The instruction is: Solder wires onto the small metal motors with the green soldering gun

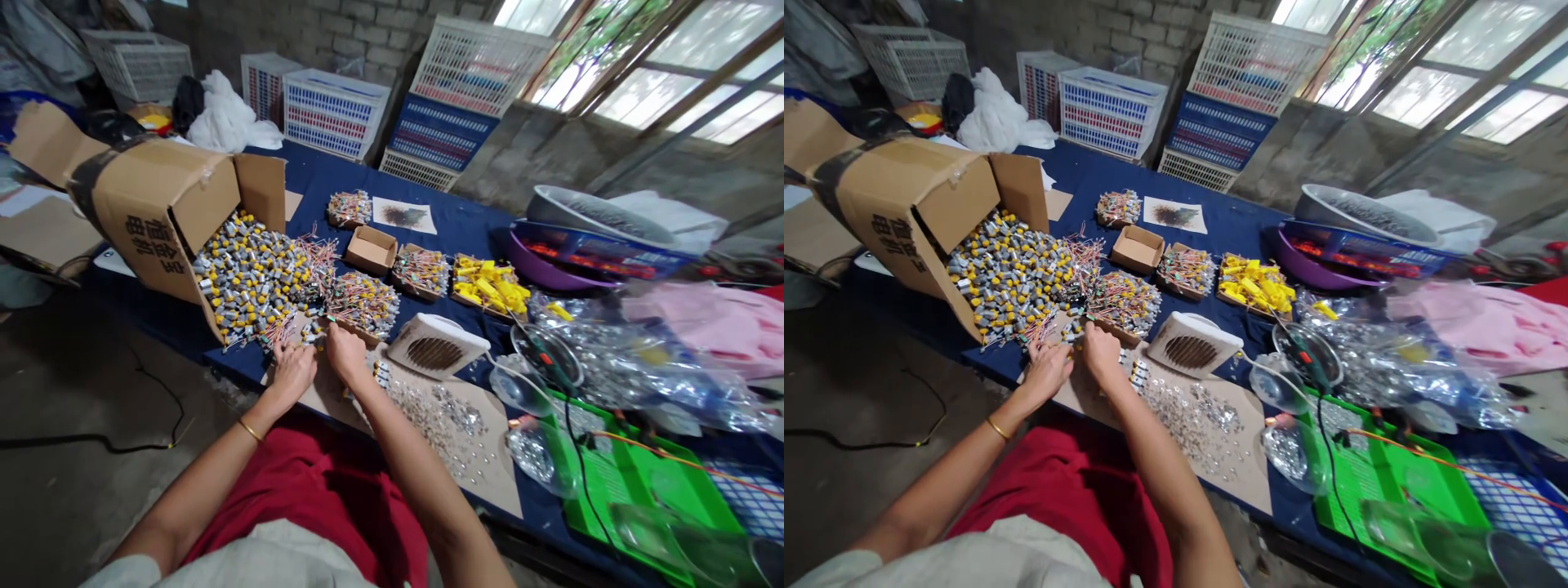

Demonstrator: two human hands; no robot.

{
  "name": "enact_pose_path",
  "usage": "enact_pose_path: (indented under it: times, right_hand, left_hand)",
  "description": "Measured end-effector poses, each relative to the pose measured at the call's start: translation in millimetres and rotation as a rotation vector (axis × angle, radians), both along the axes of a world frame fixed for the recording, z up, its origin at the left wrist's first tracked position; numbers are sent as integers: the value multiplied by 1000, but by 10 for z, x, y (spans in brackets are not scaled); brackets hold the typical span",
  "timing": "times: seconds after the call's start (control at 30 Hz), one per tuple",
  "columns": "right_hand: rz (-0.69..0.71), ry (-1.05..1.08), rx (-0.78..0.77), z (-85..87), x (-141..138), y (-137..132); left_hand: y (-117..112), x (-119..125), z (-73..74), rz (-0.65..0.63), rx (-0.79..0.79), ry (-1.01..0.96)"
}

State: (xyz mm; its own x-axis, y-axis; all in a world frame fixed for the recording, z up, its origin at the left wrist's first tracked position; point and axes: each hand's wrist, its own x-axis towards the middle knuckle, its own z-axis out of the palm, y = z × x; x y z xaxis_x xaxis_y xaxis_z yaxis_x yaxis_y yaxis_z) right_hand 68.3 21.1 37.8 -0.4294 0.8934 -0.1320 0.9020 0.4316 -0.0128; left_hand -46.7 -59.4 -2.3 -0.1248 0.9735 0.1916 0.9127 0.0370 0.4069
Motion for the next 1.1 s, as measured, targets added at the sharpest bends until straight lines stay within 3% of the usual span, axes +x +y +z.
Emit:
enact_pose_path:
  times: [0.13,0.3,0.47,0.67,1.03,1.1]
  right_hand:
    - [16,2,-39,-12,272,-281]
    - [46,5,-96,-105,366,-427]
    - [46,5,-109,-120,370,-373]
    - [38,14,-111,-74,356,-316]
    - [76,35,-130,5,316,-101]
    - [77,38,-126,12,304,-88]
  left_hand:
    - [19,32,3,-10,3,-159]
    - [17,103,-52,8,9,-139]
    - [-48,-44,-97,43,11,-60]
    - [-32,-218,-33,-114,-77,-42]
    - [116,48,12,-162,-89,-81]
    - [88,22,24,-123,-76,-106]
